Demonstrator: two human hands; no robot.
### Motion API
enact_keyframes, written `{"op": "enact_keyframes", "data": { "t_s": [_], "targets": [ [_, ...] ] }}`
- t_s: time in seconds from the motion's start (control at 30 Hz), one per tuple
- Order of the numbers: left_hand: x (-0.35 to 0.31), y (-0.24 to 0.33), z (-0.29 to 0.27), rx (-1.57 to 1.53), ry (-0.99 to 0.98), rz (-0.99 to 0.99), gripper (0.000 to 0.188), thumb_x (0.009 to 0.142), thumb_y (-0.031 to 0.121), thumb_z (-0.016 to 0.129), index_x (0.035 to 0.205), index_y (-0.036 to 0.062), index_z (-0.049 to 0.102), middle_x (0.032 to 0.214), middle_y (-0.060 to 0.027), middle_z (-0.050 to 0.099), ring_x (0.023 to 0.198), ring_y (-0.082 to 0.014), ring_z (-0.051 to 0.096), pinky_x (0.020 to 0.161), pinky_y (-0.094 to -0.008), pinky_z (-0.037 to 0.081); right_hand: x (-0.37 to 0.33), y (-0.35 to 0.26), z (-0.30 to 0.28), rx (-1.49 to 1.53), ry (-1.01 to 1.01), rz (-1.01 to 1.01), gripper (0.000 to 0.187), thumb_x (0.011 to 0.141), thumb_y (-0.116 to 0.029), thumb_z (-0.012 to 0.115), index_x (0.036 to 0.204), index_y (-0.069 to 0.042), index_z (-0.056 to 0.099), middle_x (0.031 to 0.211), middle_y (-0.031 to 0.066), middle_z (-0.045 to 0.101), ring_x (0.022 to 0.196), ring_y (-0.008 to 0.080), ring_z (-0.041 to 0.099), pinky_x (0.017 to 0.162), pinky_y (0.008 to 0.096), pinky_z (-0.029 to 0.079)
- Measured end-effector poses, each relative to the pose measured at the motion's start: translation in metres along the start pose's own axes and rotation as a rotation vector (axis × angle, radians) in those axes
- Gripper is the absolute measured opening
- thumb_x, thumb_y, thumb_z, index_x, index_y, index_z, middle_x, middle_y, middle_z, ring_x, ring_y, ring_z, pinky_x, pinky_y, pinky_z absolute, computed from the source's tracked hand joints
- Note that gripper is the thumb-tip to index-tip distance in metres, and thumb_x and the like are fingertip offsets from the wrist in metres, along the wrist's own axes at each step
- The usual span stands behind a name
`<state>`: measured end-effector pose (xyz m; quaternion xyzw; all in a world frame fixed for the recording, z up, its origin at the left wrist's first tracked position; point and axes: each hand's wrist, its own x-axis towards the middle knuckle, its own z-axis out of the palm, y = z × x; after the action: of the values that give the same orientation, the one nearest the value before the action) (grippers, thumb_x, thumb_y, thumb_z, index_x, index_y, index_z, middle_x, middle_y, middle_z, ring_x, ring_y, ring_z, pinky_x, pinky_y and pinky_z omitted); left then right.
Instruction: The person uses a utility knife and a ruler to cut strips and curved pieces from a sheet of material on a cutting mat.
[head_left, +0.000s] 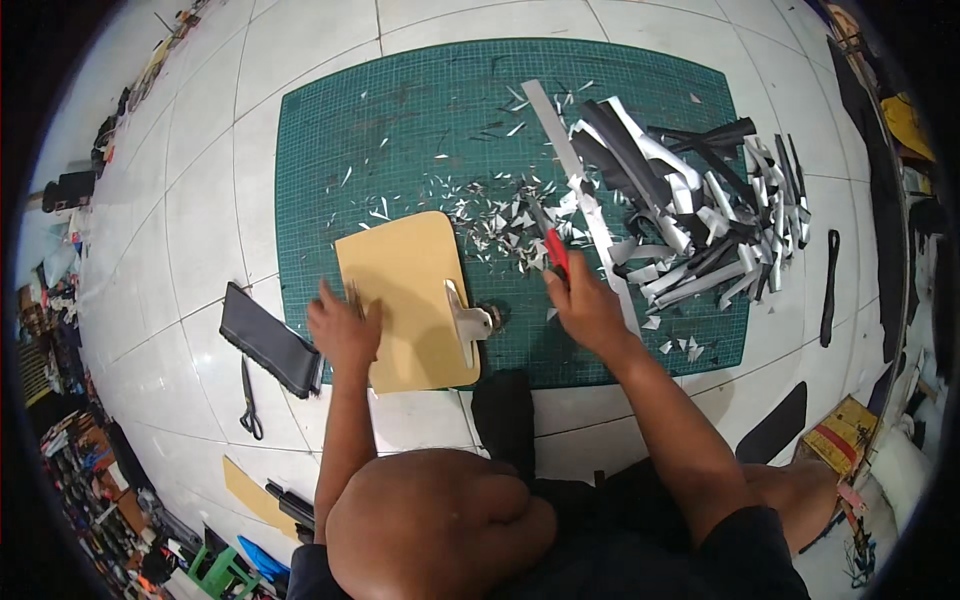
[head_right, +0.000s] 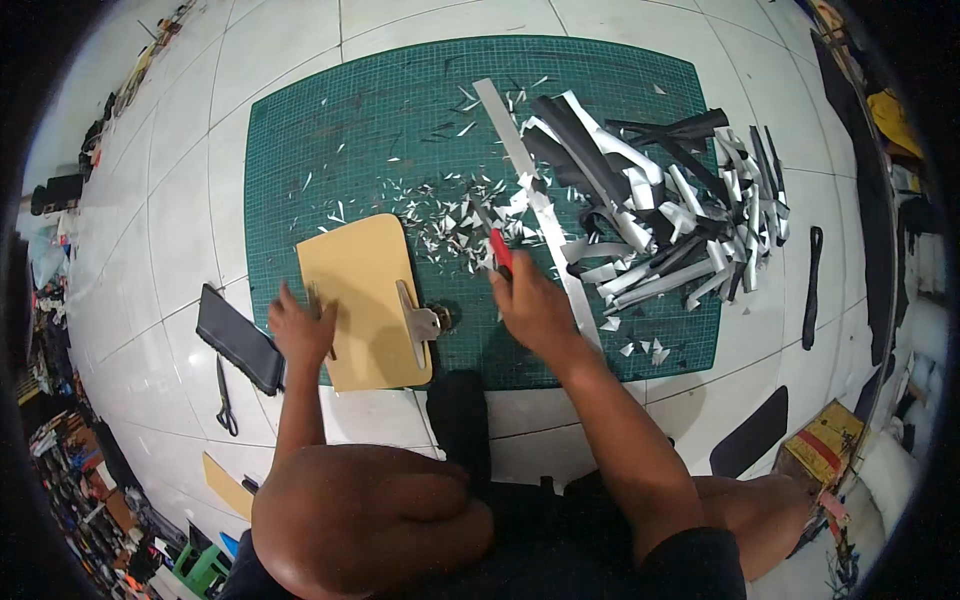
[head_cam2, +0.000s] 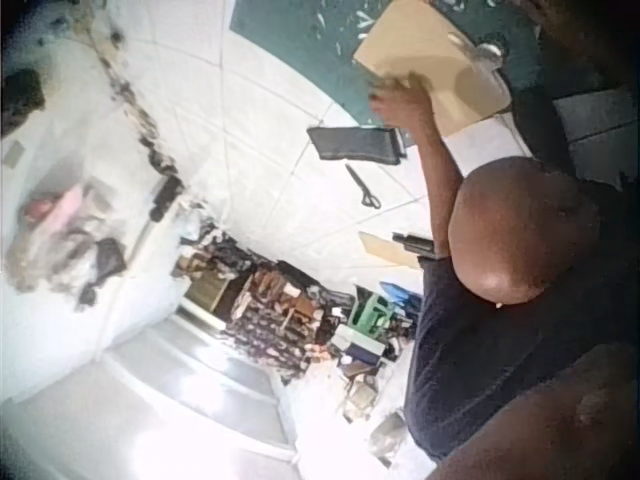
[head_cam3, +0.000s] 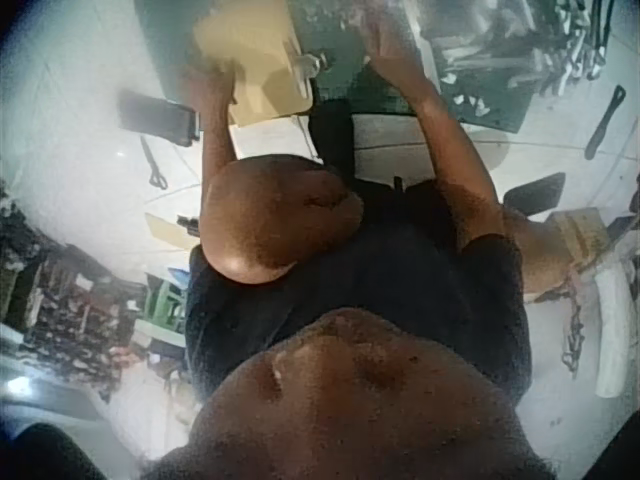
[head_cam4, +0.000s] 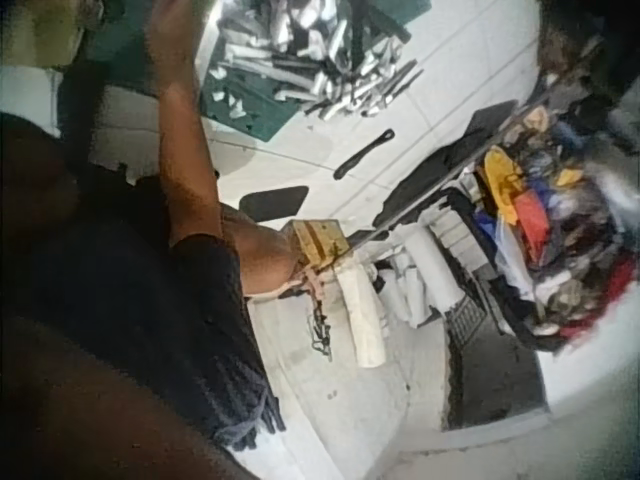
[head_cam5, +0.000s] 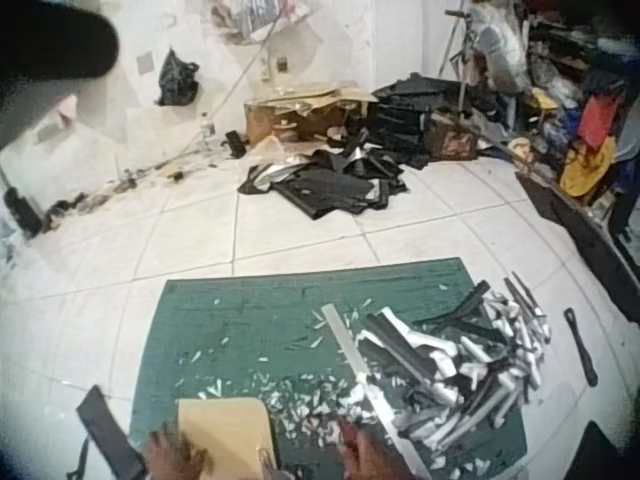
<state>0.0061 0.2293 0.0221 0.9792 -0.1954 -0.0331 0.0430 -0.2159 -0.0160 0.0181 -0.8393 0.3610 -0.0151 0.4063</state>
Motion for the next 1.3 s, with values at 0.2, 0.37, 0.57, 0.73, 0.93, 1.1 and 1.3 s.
{"op": "enact_keyframes", "data": {
  "t_s": [0.2,0.37,0.57,0.73,0.93,1.1,1.3],
  "targets": [
    [0.005,-0.054,0.014,-0.001,-0.154,0.133,0.047,0.078,0.008,0.062,0.124,0.0046,0.057,0.11,-0.0204,0.052,0.105,-0.0393,0.048,0.094,-0.0489,0.037,-0.014,0.021,-0.014,-0.032,-0.011,0.0,0.035,0.098,-0.035,0.052,0.108,-0.003,0.042,0.091,0.0254,0.064,0.083,0.0451,0.064,0.069,0.0524,0.05],
    [0.04,-0.045,0.011,-0.058,-0.078,0.338,0.035,0.08,0.006,0.061,0.115,0.0069,0.064,0.103,-0.0189,0.055,0.099,-0.0371,0.048,0.091,-0.0466,0.038,-0.032,0.023,-0.01,-0.024,-0.097,0.009,0.038,0.099,-0.039,0.051,0.113,-0.004,0.043,0.086,0.0218,0.063,0.081,0.0425,0.063,0.067,0.0488,0.048],
    [0.145,0.022,0.007,-0.064,-0.132,0.823,0.028,0.085,0.006,0.06,0.112,0.0083,0.065,0.111,-0.017,0.052,0.106,-0.0379,0.048,0.097,-0.0446,0.041,-0.047,0.022,-0.003,-0.044,-0.205,-0.018,0.033,0.098,-0.033,0.054,0.112,-0.005,0.043,0.092,0.0203,0.064,0.083,0.0417,0.065,0.07,0.0496,0.051],
    [0.163,0.086,0.017,-0.05,-0.091,1.095,0.035,0.083,0.0,0.061,0.117,0.0086,0.061,0.126,-0.0162,0.05,0.117,-0.0362,0.05,0.097,-0.0432,0.045,-0.048,0.016,0.012,-0.124,-0.357,-0.191,0.031,0.096,-0.03,0.056,0.111,-0.006,0.044,0.089,0.0183,0.065,0.077,0.0377,0.067,0.065,0.0472,0.053],
    [0.103,0.06,0.012,-0.319,-0.054,0.652,0.045,0.082,0.022,0.075,0.124,0.0138,0.06,0.133,-0.016,0.05,0.116,-0.0365,0.055,0.097,-0.0446,0.047,-0.027,-0.002,0.021,-0.254,-0.45,-0.425,0.029,0.091,-0.025,0.062,0.108,-0.006,0.048,0.083,0.0157,0.066,0.073,0.0344,0.067,0.061,0.0447,0.053],
    [0.046,0.012,0.001,0.075,-0.027,0.435,0.073,0.071,0.041,0.082,0.136,0.0242,0.054,0.143,-0.0143,0.044,0.133,-0.0382,0.041,0.109,-0.0518,0.035,-0.012,-0.022,0.029,-0.277,-0.522,-0.526,0.028,0.092,-0.026,0.06,0.107,-0.006,0.048,0.079,0.0158,0.066,0.07,0.0346,0.067,0.06,0.0446,0.054],
    [0.051,0.0,0.019,-0.073,-0.189,0.422,0.084,0.062,0.037,0.088,0.136,0.0253,0.052,0.146,-0.0153,0.039,0.136,-0.0376,0.038,0.113,-0.0495,0.032,0.002,-0.041,0.045,-0.491,-0.585,-0.635,0.026,0.094,-0.027,0.057,0.104,-0.006,0.045,0.079,0.0151,0.066,0.067,0.0335,0.068,0.056,0.044,0.055]
  ]
}}
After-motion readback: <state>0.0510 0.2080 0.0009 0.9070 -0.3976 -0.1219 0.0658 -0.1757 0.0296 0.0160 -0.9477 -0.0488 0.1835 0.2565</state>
